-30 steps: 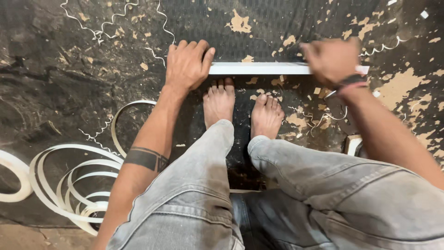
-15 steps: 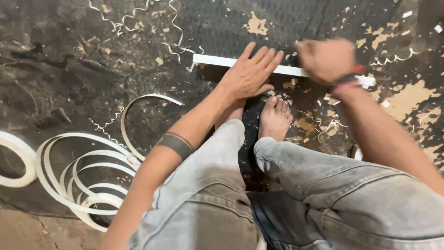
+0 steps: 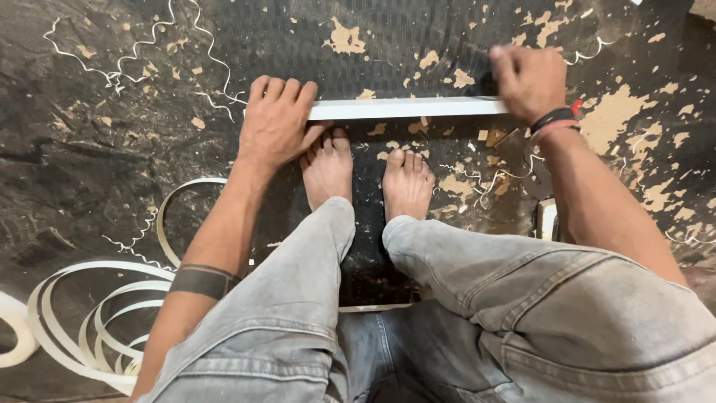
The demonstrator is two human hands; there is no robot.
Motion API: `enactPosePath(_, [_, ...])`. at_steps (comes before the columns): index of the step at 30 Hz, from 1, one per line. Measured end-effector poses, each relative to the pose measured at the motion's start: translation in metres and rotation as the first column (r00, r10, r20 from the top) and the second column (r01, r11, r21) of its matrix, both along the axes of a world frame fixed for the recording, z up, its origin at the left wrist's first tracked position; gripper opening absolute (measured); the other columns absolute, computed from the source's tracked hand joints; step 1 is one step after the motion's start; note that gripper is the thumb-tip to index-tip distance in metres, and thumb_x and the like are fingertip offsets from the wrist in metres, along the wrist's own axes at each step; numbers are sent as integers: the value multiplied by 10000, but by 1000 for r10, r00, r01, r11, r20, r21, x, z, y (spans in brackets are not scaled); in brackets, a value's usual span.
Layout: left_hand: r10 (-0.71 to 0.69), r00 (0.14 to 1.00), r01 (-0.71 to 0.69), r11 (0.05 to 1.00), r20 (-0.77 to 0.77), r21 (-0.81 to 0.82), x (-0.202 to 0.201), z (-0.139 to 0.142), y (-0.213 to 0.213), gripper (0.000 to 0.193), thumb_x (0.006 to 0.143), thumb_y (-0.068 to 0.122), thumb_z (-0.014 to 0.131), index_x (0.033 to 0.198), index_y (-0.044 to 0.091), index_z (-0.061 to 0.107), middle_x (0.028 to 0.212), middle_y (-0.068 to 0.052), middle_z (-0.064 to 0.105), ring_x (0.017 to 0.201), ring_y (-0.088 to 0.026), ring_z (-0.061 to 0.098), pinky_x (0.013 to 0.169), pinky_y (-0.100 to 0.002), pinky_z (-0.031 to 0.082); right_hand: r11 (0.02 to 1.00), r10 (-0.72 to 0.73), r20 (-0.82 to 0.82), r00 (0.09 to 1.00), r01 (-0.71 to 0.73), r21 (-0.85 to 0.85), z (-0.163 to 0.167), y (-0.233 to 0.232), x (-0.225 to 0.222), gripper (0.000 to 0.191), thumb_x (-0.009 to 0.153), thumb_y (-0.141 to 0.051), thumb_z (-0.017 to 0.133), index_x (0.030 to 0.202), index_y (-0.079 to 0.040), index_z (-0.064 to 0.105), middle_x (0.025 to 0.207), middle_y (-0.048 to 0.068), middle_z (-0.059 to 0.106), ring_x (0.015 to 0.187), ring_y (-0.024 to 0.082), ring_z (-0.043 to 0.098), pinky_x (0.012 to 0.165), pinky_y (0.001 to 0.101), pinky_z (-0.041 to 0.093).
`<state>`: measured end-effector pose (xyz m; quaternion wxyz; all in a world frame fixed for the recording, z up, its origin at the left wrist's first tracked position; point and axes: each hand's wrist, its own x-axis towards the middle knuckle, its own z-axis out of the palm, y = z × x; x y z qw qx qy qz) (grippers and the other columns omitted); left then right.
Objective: The person sits on the workshop floor and hand-planes thin white wood strips laid on the floor, running a hand plane along their edges and repositioning the strips between passes. They align and turn the strips by hand and set a planed strip aside near other finished pieces.
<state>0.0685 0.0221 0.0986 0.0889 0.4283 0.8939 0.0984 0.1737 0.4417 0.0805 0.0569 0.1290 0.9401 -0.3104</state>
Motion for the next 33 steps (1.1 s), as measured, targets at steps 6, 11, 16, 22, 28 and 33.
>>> enactPosePath(6, [175, 935, -263, 927, 309, 269, -6, 9, 14, 446, 1050, 459, 571, 1218, 65, 695, 1094, -153, 720, 1019, -364, 620, 892, -511, 437, 978, 51, 50, 997, -60, 201, 11, -19, -12, 587, 1158, -458, 446, 840, -67, 747, 659, 175, 633, 627, 355, 618, 646, 460, 469])
enactPosePath(11, [295, 951, -308, 931, 97, 197, 0, -15, 81, 415, 1026, 438, 518, 1055, 62, 689, 939, -160, 735, 944, -343, 669, 797, -520, 485, 902, 355, -11, 935, -339, 269, 16, -128, -41, 490, 1148, -368, 417, 889, -102, 736, 702, 178, 662, 619, 392, 636, 636, 513, 468])
enactPosePath(16, [310, 951, -308, 939, 11, 151, 0, -38, 88, 342, 979, 312, 484, 1121, 93, 705, 973, -131, 744, 966, -347, 658, 814, -549, 462, 934, 270, -13, 963, -259, 246, 3, -186, -68, 501, 1143, -393, 418, 866, -116, 731, 687, 182, 656, 589, 387, 621, 660, 517, 475])
enactPosePath(22, [375, 927, -375, 927, -7, -1, -28, -23, 25, 474, 1019, 505, 484, 974, 115, 749, 914, -149, 747, 917, -346, 665, 790, -569, 434, 917, 247, 96, 964, -265, 298, 21, -138, -53, 565, 1131, -434, 421, 783, -92, 706, 592, 152, 640, 485, 328, 562, 813, 570, 417])
enactPosePath(28, [398, 910, -406, 913, 115, 50, -37, -23, -33, 523, 1048, 533, 518, 901, 95, 761, 838, -161, 730, 848, -369, 665, 748, -537, 468, 911, 203, 119, 972, -232, 340, 15, -37, -12, 606, 1220, -420, 398, 834, -80, 718, 660, 139, 634, 597, 314, 513, 889, 515, 400])
enactPosePath(33, [351, 792, -512, 828, 500, 230, -36, -30, -39, 532, 1101, 522, 524, 972, 53, 740, 775, -134, 674, 769, -314, 638, 688, -433, 462, 980, -171, 23, 985, 173, -102, -27, 5, 15, 641, 1154, -537, 335, 869, -103, 710, 772, 33, 643, 661, 157, 545, 651, 353, 426])
